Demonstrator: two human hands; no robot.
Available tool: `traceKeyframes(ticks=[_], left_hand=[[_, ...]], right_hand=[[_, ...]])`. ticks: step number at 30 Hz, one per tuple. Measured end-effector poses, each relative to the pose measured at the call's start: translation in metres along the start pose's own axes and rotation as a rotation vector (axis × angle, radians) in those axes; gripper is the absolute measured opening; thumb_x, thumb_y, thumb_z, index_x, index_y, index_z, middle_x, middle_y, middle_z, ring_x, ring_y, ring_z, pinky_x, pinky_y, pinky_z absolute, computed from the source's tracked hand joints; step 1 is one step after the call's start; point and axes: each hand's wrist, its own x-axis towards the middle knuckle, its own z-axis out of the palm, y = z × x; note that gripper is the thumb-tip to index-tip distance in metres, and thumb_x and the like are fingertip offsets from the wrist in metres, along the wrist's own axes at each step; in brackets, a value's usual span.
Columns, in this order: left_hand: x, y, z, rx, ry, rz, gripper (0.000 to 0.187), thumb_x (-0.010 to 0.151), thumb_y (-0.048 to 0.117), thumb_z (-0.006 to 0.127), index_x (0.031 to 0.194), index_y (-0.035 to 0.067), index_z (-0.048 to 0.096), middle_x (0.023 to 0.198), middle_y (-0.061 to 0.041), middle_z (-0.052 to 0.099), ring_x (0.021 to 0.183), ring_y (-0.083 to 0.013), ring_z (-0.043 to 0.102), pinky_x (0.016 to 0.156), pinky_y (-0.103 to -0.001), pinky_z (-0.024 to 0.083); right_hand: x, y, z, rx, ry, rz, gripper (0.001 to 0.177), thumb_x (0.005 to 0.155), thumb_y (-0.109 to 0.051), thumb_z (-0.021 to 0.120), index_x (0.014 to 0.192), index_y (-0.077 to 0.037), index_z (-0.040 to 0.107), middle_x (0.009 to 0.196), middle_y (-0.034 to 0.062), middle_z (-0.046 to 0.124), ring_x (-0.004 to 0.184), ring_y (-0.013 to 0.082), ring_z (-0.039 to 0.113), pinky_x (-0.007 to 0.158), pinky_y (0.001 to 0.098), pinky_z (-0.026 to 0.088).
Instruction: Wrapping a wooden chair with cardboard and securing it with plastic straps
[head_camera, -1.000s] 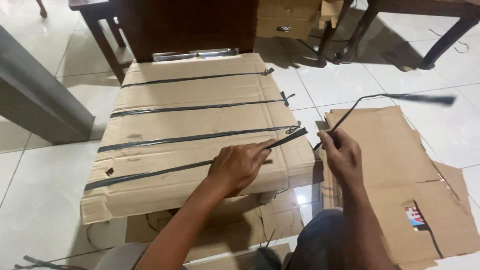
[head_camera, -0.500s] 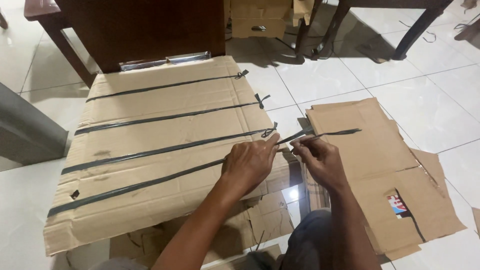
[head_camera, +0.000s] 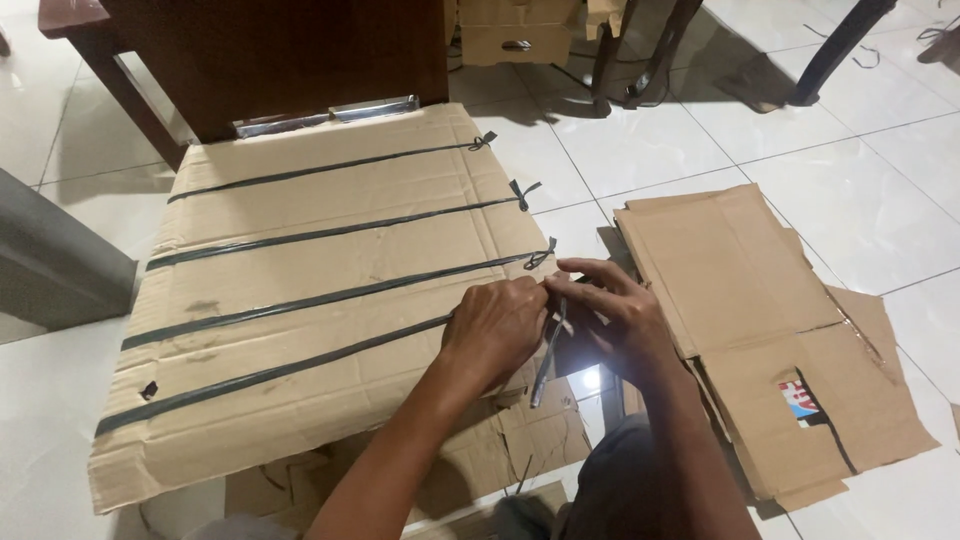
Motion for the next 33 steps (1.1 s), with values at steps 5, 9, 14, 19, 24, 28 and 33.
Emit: traceKeyframes(ticks=[5, 9, 14, 19, 24, 28, 33], left_hand=[[-0.002, 0.009, -0.009, 0.033, 0.139, 0.022, 0.027, 0.102, 0.028, 0.047, 0.096, 0.014, 0.069, 0.071, -0.007, 0.062, 0.070, -0.0312, 0.072, 0.057, -0.042, 0.057], [-0.009, 0.007, -0.006, 0.077, 0.329, 0.102, 0.028, 0.091, 0.035, 0.064, 0.111, 0.017, 0.070, 0.081, -0.004, 0.057, 0.082, -0.0285, 0.065, 0.066, -0.040, 0.055], [-0.045, 0.010, -0.040, 0.035, 0.289, 0.209, 0.068, 0.089, 0.049, 0.068, 0.145, 0.012, 0.054, 0.118, -0.013, 0.061, 0.115, -0.0332, 0.062, 0.099, -0.047, 0.049], [-0.067, 0.006, -0.037, 0.116, 0.228, 0.181, 0.071, 0.092, 0.052, 0.065, 0.146, 0.008, 0.052, 0.121, -0.014, 0.061, 0.121, -0.0328, 0.060, 0.100, -0.046, 0.049], [-0.073, 0.007, -0.044, 0.046, 0.222, 0.180, 0.062, 0.093, 0.035, 0.069, 0.147, 0.009, 0.053, 0.117, -0.014, 0.063, 0.116, -0.0335, 0.063, 0.098, -0.048, 0.051], [-0.080, -0.015, -0.037, -0.088, 0.193, 0.091, 0.042, 0.102, 0.029, 0.059, 0.139, 0.009, 0.060, 0.107, -0.012, 0.066, 0.107, -0.0334, 0.067, 0.091, -0.047, 0.053], [-0.115, -0.070, -0.070, -0.110, 0.213, -0.150, 0.021, 0.095, 0.021, 0.068, 0.114, 0.016, 0.076, 0.089, -0.005, 0.071, 0.086, -0.0282, 0.070, 0.077, -0.043, 0.055]], right_hand=[[-0.007, 0.015, 0.009, -0.002, -0.007, 0.184, 0.034, 0.088, -0.003, 0.073, 0.117, -0.020, 0.079, 0.089, 0.0112, 0.070, 0.071, 0.0282, 0.072, 0.061, 0.0390, 0.060], [-0.006, 0.018, 0.014, 0.035, 0.045, 0.272, 0.033, 0.090, -0.006, 0.072, 0.119, -0.021, 0.080, 0.082, 0.0099, 0.066, 0.066, 0.0209, 0.067, 0.056, 0.0322, 0.056], [-0.007, 0.017, 0.014, 0.080, 0.115, 0.258, 0.018, 0.095, -0.010, 0.071, 0.108, -0.017, 0.081, 0.079, 0.0100, 0.062, 0.068, 0.0228, 0.064, 0.063, 0.0343, 0.055], [-0.009, 0.016, 0.012, 0.033, 0.162, 0.270, 0.015, 0.103, -0.015, 0.065, 0.094, -0.010, 0.076, 0.075, 0.0100, 0.059, 0.067, 0.0254, 0.062, 0.063, 0.0369, 0.052], [-0.011, 0.008, 0.011, 0.023, 0.149, 0.415, 0.036, 0.111, -0.023, 0.056, 0.081, -0.007, 0.069, 0.069, 0.0156, 0.058, 0.067, 0.0347, 0.063, 0.067, 0.0448, 0.051], [-0.019, 0.024, 0.019, 0.040, 0.136, 0.508, 0.040, 0.113, -0.029, 0.055, 0.081, -0.009, 0.068, 0.068, 0.0163, 0.060, 0.067, 0.0338, 0.063, 0.069, 0.0457, 0.051], [-0.018, 0.019, 0.021, 0.082, 0.176, 0.590, 0.042, 0.115, -0.030, 0.054, 0.082, -0.009, 0.067, 0.067, 0.0164, 0.063, 0.067, 0.0255, 0.059, 0.070, 0.0444, 0.050]])
